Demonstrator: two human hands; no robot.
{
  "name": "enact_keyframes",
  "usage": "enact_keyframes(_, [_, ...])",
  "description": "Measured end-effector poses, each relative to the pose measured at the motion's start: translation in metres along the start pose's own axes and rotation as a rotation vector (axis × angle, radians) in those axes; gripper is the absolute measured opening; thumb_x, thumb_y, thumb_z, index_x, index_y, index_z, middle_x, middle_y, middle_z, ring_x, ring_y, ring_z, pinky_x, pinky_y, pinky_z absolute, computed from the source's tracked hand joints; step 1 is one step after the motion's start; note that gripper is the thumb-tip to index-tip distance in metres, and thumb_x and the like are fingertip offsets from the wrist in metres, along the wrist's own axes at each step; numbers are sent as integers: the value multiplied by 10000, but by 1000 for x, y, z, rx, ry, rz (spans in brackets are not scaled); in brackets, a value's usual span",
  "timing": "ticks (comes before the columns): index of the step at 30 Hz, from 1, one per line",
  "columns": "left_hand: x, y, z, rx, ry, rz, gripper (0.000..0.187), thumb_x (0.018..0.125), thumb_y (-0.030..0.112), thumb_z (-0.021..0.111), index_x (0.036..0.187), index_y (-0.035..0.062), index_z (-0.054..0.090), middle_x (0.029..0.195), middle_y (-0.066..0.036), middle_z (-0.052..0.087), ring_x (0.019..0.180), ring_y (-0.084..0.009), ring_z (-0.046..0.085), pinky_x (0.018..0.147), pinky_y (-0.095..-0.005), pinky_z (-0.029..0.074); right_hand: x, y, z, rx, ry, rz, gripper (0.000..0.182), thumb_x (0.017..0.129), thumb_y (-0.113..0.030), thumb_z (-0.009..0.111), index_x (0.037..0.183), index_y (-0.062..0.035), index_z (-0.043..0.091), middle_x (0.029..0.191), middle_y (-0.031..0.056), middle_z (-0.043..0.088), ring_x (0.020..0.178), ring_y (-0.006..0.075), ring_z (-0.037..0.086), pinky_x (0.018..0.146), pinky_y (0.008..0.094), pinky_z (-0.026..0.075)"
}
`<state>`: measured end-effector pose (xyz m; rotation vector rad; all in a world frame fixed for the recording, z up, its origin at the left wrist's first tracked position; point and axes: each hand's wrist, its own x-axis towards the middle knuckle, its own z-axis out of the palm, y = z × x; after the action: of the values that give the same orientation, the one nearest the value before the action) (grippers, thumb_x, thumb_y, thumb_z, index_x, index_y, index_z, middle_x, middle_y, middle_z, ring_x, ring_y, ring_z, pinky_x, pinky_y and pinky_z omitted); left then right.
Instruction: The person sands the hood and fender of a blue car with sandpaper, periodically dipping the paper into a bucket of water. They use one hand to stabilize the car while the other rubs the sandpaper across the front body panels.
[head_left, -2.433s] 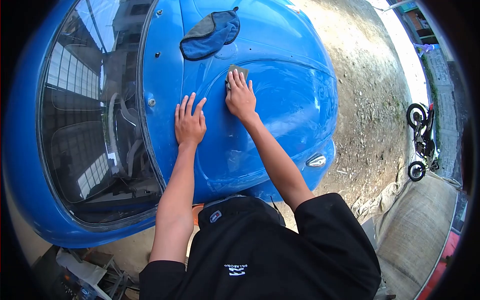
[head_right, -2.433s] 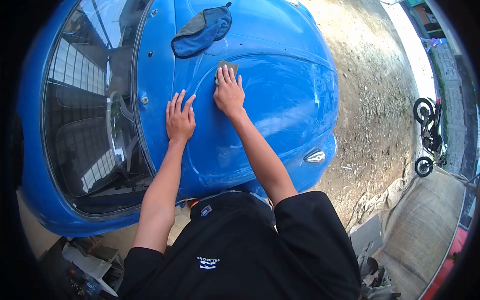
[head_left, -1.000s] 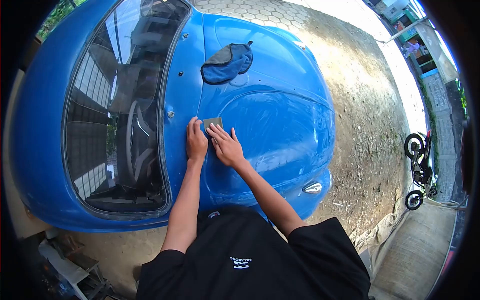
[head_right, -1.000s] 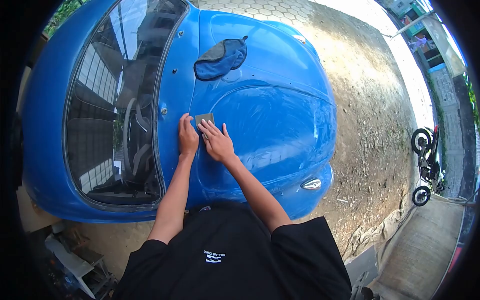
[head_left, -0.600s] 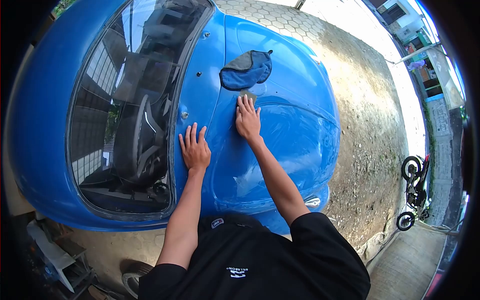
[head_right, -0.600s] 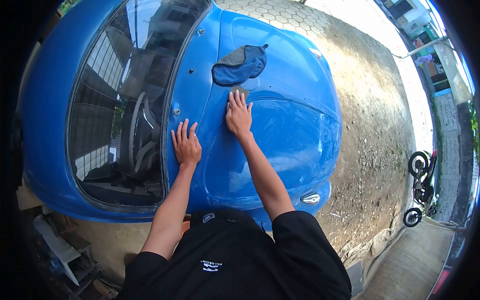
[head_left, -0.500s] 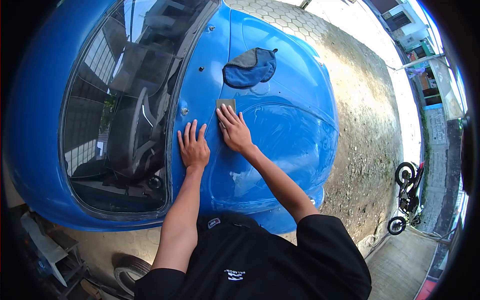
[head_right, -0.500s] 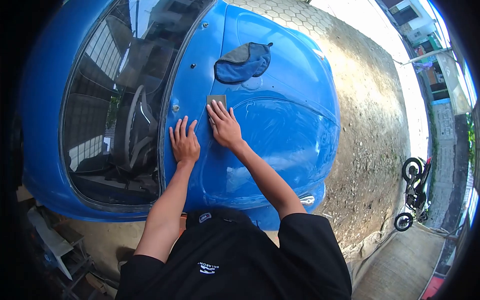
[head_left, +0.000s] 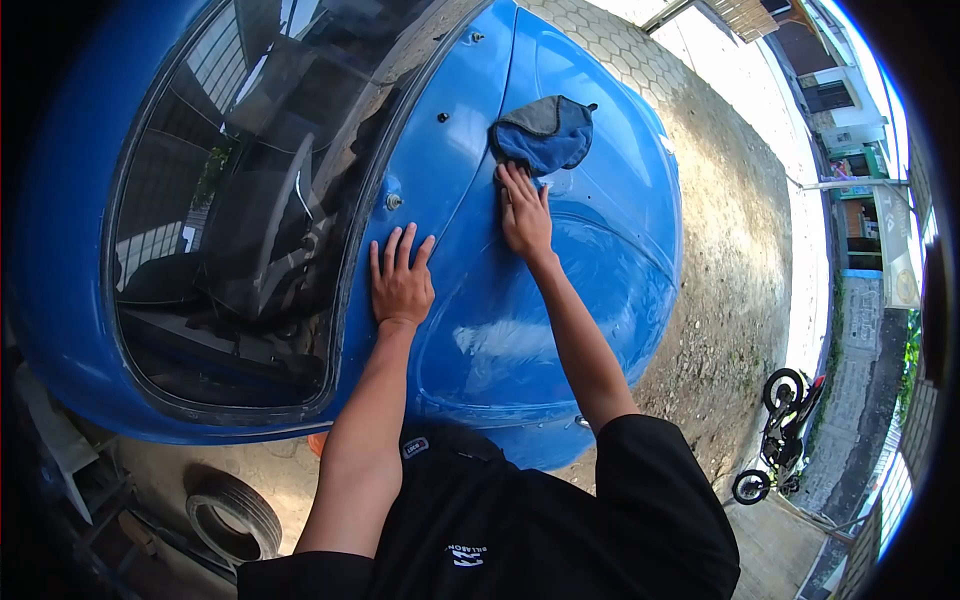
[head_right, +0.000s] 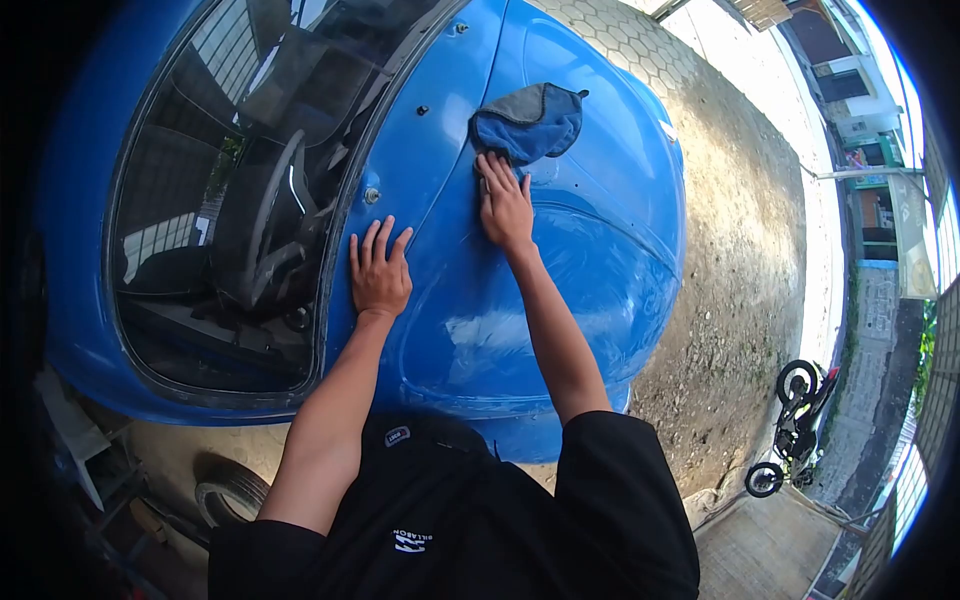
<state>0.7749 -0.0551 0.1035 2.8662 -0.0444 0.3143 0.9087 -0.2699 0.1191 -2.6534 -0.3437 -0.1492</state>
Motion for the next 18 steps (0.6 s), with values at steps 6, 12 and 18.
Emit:
enact_keyframes(6, [2,0,-2,9,-12,2,472,949,236,583,1415,300,548,1576,-20,418,1483,-256,346,1272,-539,183,-12,-31,8,11,-157,-326,496,1057,-235,457,1550,-179,445,1624,50,401,1500,250,363,1246,554,213])
enact_keyframes(12, [2,2,-5,-28,-10,-8,490,950,204,575,1432,282,540,1559,-29,439,1477,-256,358,1264,-533,193,16,-12,27,-16,62,-82,520,1045,-217,484,1561,-187,429,1619,28,412,1496,221,371,1239,567,225])
enact_keyframes(18, [1,2,-5,-20,-13,0,491,950,203,573,1432,283,539,1561,-30,435,1481,-257,352,1264,-534,190,23,7,3,-73,-45,-135,532,1037,-211,482,1565,-190,423,1619,20,413,1503,247,360,1234,583,224])
